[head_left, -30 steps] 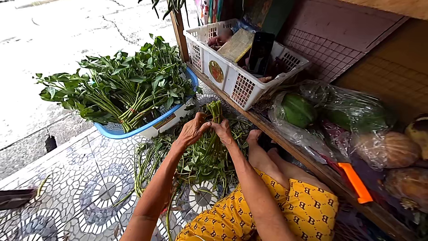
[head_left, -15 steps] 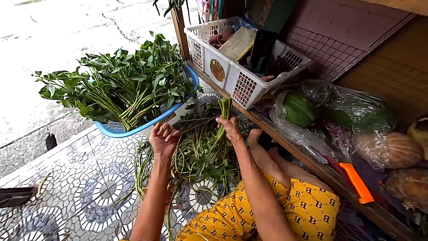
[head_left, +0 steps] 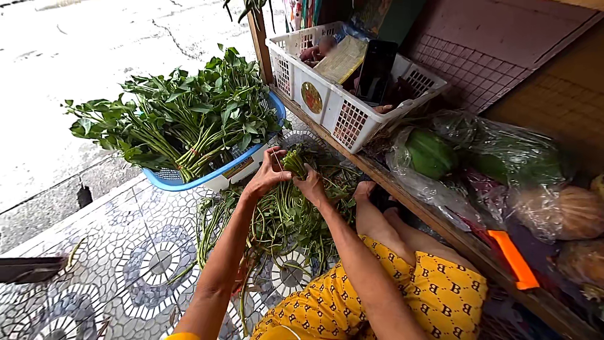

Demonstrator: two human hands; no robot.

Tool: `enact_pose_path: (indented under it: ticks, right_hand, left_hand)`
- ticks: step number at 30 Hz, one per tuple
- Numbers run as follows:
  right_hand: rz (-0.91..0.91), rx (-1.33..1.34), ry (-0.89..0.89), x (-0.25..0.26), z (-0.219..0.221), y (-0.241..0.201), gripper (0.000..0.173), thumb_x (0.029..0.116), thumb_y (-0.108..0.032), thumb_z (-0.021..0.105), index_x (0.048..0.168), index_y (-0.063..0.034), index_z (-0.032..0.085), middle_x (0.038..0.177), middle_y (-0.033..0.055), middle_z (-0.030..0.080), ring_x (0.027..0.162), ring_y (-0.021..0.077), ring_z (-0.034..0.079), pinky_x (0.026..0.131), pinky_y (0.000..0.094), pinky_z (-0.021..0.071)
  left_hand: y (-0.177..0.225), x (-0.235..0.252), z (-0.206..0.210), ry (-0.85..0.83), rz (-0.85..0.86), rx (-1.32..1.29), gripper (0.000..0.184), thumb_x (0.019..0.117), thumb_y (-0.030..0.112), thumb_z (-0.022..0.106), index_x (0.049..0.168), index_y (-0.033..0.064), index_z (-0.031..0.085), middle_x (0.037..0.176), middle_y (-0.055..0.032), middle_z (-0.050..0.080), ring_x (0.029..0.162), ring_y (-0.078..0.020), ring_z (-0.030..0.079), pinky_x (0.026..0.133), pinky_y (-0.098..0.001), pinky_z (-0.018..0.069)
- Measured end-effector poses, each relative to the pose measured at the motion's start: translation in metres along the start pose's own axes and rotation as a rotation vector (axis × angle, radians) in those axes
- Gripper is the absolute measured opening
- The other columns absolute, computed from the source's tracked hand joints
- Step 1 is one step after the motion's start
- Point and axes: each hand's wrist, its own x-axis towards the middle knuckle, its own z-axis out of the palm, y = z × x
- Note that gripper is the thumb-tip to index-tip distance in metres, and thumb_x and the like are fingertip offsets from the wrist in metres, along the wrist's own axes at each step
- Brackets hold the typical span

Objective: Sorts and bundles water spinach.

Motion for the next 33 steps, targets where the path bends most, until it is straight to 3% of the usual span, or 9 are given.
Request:
enact_pose_path:
  ticks: [4,10,15,18,21,23,27,30,33]
  right_hand:
    - [-0.076,-0.295,-0.106,-0.004,0.011,-0.002,0.034,0.0960,-0.012,0.066,0.126,0.0024,0.063,0.104,0.0256,0.071,0.103,0.0427,0.069,0.091,0.0592,0.0522]
    - [-0.277,-0.361,0.033,-0.013,0.027,0.014,0.022,0.0956,-0.009,0.064,0.106,0.0093,0.071,0.094,0.0267,0.072,0.094,0.0426,0.072,0.084,0.0570,0.0557]
    - [0.121,-0.199,-0.012,0.007,-0.013,0.007,0.041,0.0971,-0.015,0.068,0.134,0.0013,0.058,0.111,0.0299,0.068,0.105,0.0469,0.067,0.090,0.0641,0.0517]
    - [0.200,0.160,0.124,0.018,-0.018,0.027,0.046,0.0938,-0.012,0.072,0.135,0.0017,0.055,0.100,0.0248,0.067,0.074,0.0327,0.065,0.068,0.0496,0.0561]
    - [0.215,0.325,0.114,0.018,-0.005,0.026,0.045,0.0919,-0.006,0.073,0.132,0.0027,0.056,0.098,0.0212,0.066,0.067,0.0242,0.062,0.064,0.0408,0.0559]
    - [0.181,0.308,0.093,0.018,0.003,0.019,0.042,0.0914,-0.007,0.074,0.129,0.0033,0.058,0.098,0.0209,0.066,0.071,0.0255,0.064,0.069,0.0430,0.0574]
    - [0.060,0.102,0.072,0.006,0.003,0.005,0.043,0.0922,-0.013,0.075,0.129,0.0040,0.060,0.105,0.0272,0.069,0.092,0.0387,0.069,0.085,0.0565,0.0558]
    - [-0.011,-0.116,0.003,-0.001,0.003,0.000,0.041,0.0929,-0.013,0.074,0.129,0.0023,0.061,0.108,0.0294,0.070,0.104,0.0459,0.068,0.093,0.0628,0.0515]
    - [-0.062,-0.335,-0.130,-0.003,0.009,0.000,0.037,0.0945,-0.011,0.069,0.129,0.0000,0.062,0.109,0.0257,0.071,0.106,0.0439,0.069,0.092,0.0616,0.0516]
  left_hand:
    - [0.034,0.006,-0.008,-0.205,-0.015,0.532,0.102,0.0679,0.046,0.089,0.150,0.0140,0.039,0.146,-0.0131,0.052,0.120,-0.0260,0.061,0.089,-0.0458,0.0558]
    - [0.043,-0.010,0.034,-0.198,0.444,1.133,0.036,0.0849,0.028,0.081,0.116,0.0098,0.077,0.101,-0.0110,0.075,0.099,-0.0334,0.067,0.094,-0.0577,0.0459]
    - [-0.006,-0.066,0.021,-0.245,0.346,0.251,0.033,0.0995,0.038,0.065,0.099,0.0077,0.077,0.092,0.0034,0.075,0.081,-0.0013,0.069,0.078,-0.0222,0.0580]
    - [-0.040,-0.095,0.023,-0.025,0.188,-0.619,0.014,0.0966,0.029,0.069,0.093,0.0212,0.080,0.069,0.0123,0.069,0.057,0.0034,0.060,0.061,-0.0144,0.0521]
    - [-0.050,-0.087,0.032,0.354,0.082,-1.400,0.037,0.1106,0.016,0.032,0.112,0.0025,0.067,0.090,-0.0033,0.075,0.062,-0.0046,0.069,0.058,-0.0169,0.0579]
    - [-0.051,-0.073,0.034,0.367,0.055,-1.342,0.052,0.1134,0.032,0.022,0.129,-0.0026,0.057,0.124,-0.0102,0.072,0.106,-0.0109,0.072,0.084,-0.0198,0.0587]
    - [-0.051,-0.039,0.025,0.240,0.067,-0.944,0.091,0.0807,0.051,0.081,0.137,-0.0119,0.047,0.132,-0.0245,0.065,0.127,-0.0283,0.063,0.111,-0.0355,0.0482]
    - [-0.038,-0.013,0.002,0.080,-0.034,-0.507,0.120,0.0571,0.064,0.092,0.143,-0.0019,0.041,0.127,-0.0105,0.067,0.113,-0.0165,0.067,0.100,-0.0325,0.0546]
    - [-0.007,0.002,-0.020,-0.090,-0.101,0.029,0.119,0.0564,0.062,0.089,0.149,0.0070,0.038,0.139,-0.0063,0.060,0.116,-0.0141,0.064,0.094,-0.0336,0.0553]
